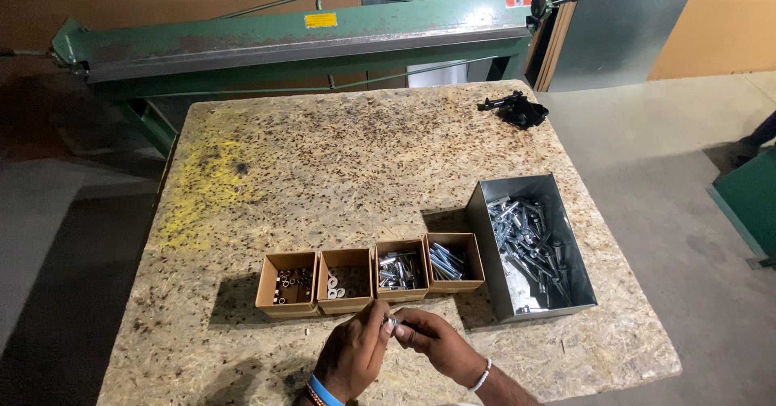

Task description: The person repeatedly picks bolts from a metal bin, threads nuts onto them, and places the assembled fasteners into one of four cardboard boxes on the table. The process is continuous and repetitive throughout the clip.

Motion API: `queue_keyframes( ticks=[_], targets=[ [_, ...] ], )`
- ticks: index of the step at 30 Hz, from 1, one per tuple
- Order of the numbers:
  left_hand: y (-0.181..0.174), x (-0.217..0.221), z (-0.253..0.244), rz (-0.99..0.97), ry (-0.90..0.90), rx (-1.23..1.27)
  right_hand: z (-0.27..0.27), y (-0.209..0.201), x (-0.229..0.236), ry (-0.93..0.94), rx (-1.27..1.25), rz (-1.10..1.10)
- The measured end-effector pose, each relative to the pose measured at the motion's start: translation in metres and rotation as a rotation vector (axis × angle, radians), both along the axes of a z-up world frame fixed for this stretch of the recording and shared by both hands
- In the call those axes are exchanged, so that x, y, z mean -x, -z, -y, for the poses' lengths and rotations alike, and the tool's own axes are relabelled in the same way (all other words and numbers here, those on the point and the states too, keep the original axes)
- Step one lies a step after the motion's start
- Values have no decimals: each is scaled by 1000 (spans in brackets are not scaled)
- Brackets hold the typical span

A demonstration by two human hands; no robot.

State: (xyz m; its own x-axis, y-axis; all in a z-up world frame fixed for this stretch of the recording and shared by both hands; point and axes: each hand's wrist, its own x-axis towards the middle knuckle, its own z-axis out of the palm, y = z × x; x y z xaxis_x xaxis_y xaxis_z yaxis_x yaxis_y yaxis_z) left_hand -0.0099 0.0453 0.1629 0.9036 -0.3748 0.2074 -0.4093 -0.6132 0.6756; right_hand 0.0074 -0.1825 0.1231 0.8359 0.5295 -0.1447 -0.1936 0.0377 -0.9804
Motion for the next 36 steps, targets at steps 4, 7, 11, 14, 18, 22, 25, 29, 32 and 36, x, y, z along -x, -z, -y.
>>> queue_keyframes(
  ticks=[4,7,11,14,18,22,25,29,32,36],
  targets=[
    [19,-9,0,-84,-107,-138,-5,8,-1,-47,-4,77],
    [11,-10,1,-36,-93,-61,-4,6,-3,-7,84,-11],
    [9,-4,-3,56,-16,-34,-3,14,-8,-17,53,11],
    [28,-9,-2,49,-74,-36,-8,10,-9,-16,50,-9],
    [39,-19,-1,-170,-255,-119,-11,18,-13,-45,82,89],
    [33,-16,-2,-70,-190,27,-13,16,-15,-5,72,-60],
    [18,-11,-3,17,-75,45,-12,31,-16,30,-40,-192],
    [47,-17,1,-70,-163,-15,-15,11,-17,-11,137,-68],
    [79,-23,1,-345,-362,37,-14,34,-20,-35,123,64],
    [84,-40,-28,-374,-584,144,-14,64,-22,65,147,-106]
  ],
)
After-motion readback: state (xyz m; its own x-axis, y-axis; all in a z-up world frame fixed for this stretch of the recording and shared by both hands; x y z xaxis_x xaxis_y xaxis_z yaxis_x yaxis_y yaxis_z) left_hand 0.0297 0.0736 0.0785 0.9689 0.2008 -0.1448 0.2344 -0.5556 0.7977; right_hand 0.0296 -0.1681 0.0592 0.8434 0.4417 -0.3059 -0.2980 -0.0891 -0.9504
